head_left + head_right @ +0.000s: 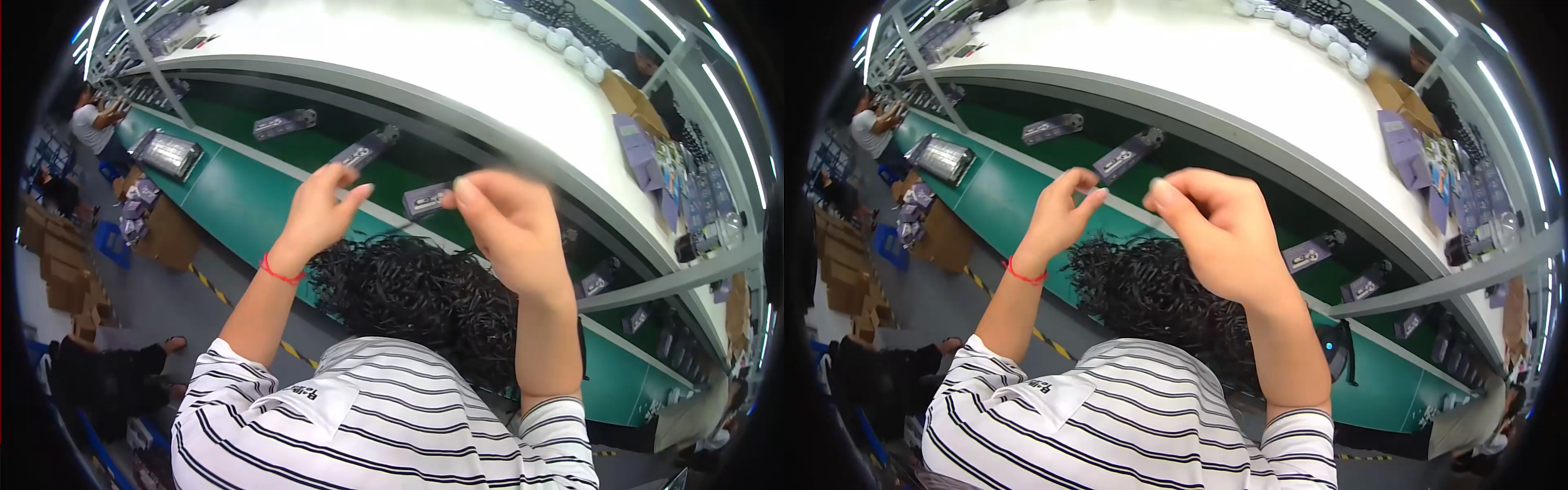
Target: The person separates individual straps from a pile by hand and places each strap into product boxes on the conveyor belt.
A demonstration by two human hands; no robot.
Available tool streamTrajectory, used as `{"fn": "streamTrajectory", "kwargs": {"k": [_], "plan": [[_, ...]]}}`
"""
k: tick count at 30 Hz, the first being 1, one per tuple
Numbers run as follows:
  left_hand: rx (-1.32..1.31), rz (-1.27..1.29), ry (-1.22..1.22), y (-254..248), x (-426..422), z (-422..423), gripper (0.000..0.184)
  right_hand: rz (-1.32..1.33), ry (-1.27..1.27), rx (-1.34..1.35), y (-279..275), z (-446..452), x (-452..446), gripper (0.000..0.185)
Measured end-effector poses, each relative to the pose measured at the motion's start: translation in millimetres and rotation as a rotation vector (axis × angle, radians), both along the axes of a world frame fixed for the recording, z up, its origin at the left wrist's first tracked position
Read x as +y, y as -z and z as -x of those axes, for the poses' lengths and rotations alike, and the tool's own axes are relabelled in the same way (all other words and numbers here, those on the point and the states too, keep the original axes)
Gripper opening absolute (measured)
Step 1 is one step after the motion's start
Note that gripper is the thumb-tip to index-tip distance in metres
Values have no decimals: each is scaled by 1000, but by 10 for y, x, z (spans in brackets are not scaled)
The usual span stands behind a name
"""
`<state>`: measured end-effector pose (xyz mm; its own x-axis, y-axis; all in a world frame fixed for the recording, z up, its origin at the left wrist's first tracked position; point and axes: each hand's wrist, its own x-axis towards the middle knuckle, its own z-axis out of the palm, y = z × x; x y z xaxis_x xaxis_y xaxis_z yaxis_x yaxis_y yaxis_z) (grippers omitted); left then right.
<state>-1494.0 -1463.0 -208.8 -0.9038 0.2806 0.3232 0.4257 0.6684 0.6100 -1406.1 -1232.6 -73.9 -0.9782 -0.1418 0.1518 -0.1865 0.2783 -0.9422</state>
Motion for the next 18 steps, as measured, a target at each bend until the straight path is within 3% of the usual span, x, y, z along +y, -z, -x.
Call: {"fn": "streamTrajectory", "kwargs": {"k": [2,4,5,8,11,15,18], "plan": [[116,-746,450,-318,404,-121,32,-115,-3,57,-249,62,-139,26],[-73,-1158,763,-606,750,-372,29,-216,-17,103,-502,58,-281,26],[-74,-1163,766,-615,743,-387,29,-237,6,-1,-671,33,-369,26],[-863,-1190,1180,-713,822,-357,26,-278,69,-196,-968,27,-366,26],[-967,-1165,1183,-467,853,-315,25,-313,124,48,-1114,102,-86,26],[-938,-1016,1169,-333,788,-321,27,-69,-68,-57,-1304,150,257,32],[-886,-997,1152,-413,799,-347,28,-189,129,33,-1040,256,240,31]]}}
